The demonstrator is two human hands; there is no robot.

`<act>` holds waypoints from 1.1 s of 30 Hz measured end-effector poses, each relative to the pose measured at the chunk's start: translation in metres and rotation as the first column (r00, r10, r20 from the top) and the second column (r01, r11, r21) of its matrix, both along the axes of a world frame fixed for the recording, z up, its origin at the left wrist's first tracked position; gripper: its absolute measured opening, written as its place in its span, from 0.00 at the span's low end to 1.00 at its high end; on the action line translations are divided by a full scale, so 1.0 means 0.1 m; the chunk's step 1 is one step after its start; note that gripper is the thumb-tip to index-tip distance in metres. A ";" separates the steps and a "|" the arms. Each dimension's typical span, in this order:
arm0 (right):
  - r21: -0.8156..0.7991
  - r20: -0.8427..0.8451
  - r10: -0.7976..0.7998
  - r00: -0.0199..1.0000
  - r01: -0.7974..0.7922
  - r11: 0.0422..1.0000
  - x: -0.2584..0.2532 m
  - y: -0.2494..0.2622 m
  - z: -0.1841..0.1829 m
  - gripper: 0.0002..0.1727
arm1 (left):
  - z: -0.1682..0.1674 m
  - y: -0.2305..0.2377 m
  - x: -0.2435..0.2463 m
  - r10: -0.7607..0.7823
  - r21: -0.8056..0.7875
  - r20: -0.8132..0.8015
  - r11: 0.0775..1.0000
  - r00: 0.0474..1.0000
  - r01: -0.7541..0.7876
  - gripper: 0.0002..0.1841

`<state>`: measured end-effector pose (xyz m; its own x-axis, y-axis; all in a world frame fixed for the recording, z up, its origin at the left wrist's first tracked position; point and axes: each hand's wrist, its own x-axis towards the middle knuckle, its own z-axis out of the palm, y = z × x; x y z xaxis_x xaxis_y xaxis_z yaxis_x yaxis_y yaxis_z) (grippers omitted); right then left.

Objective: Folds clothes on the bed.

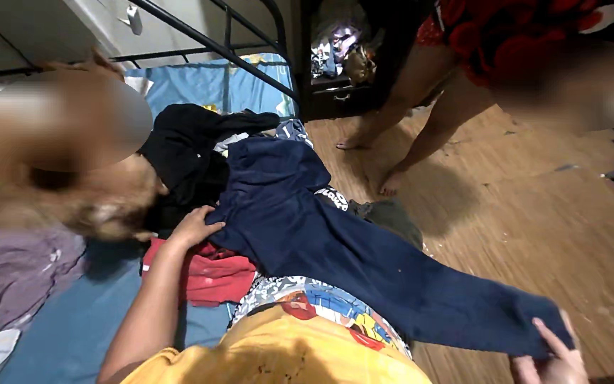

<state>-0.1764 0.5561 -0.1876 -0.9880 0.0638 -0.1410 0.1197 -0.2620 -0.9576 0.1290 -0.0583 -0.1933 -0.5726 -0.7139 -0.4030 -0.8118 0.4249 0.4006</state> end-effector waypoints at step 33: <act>0.757 0.445 0.851 -0.278 -0.391 -0.523 0.20 -2.55 0.49 0.25 | 0.40 0.28 -0.42 0.126 0.216 -0.564 0.976 0.816 -0.001 0.28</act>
<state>-0.1563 0.3006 -0.1384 0.1258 -0.8798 -0.4585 -0.7714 0.2039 -0.6028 0.0869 -0.0299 -0.1535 -0.6994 -0.6983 -0.1525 -0.4317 0.2426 0.8688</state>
